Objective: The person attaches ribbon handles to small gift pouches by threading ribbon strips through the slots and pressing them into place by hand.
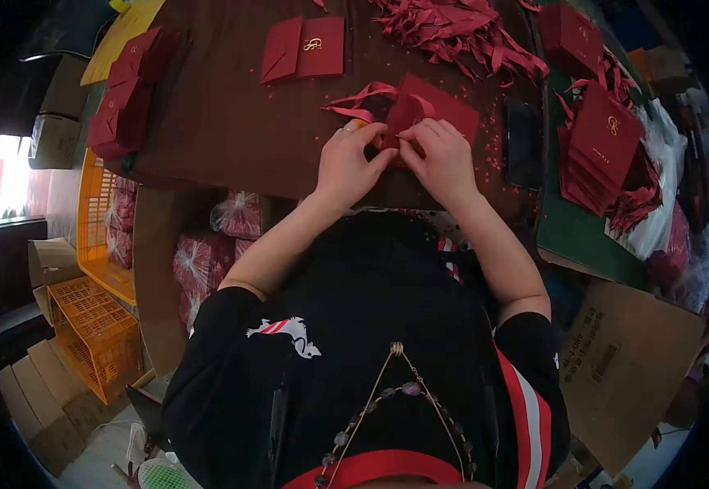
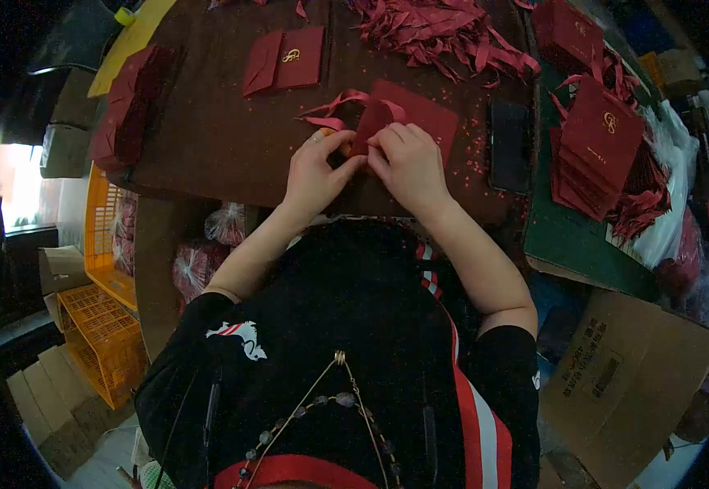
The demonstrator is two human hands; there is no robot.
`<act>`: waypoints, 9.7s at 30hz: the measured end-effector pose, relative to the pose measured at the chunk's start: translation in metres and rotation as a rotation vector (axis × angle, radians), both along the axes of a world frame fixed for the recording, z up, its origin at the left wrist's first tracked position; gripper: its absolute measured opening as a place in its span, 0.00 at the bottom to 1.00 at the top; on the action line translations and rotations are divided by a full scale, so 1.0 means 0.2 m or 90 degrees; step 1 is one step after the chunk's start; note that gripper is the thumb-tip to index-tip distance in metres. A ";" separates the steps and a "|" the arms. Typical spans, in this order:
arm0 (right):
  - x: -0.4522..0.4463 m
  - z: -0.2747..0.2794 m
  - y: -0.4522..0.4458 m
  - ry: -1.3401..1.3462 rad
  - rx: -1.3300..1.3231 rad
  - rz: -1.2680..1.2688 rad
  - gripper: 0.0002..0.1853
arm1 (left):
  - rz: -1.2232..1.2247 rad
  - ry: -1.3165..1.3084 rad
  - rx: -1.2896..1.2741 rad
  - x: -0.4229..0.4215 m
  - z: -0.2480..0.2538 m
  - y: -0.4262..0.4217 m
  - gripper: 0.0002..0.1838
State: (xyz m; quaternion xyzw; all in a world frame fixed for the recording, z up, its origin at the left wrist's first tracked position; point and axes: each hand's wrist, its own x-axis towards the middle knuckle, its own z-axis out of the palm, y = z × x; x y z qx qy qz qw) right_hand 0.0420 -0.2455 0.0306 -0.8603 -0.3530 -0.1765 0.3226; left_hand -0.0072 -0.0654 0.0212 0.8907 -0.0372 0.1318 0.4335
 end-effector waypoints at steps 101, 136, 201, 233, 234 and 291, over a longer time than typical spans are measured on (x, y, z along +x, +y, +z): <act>0.85 0.00 -0.16 -0.168 -0.269 0.000 0.12 | 0.096 -0.053 0.256 0.02 0.09 0.09 0.33; 0.17 0.14 0.02 0.183 0.117 -0.018 0.08 | 0.093 -0.013 -0.010 0.13 0.10 0.06 0.20; 0.14 0.27 0.02 0.209 -0.014 0.142 0.12 | 0.021 -0.199 0.190 -0.01 0.04 -0.11 0.23; 0.23 -0.06 -0.10 0.546 0.308 0.047 0.17 | -0.075 -0.084 0.112 0.22 0.03 -0.01 0.09; 0.22 -0.05 -0.11 0.556 0.297 0.071 0.19 | -0.074 -0.153 0.115 0.22 0.03 -0.01 0.08; -0.02 0.11 -0.40 0.397 0.530 0.051 0.06 | -0.022 -0.099 0.299 -0.07 -0.07 -0.04 0.32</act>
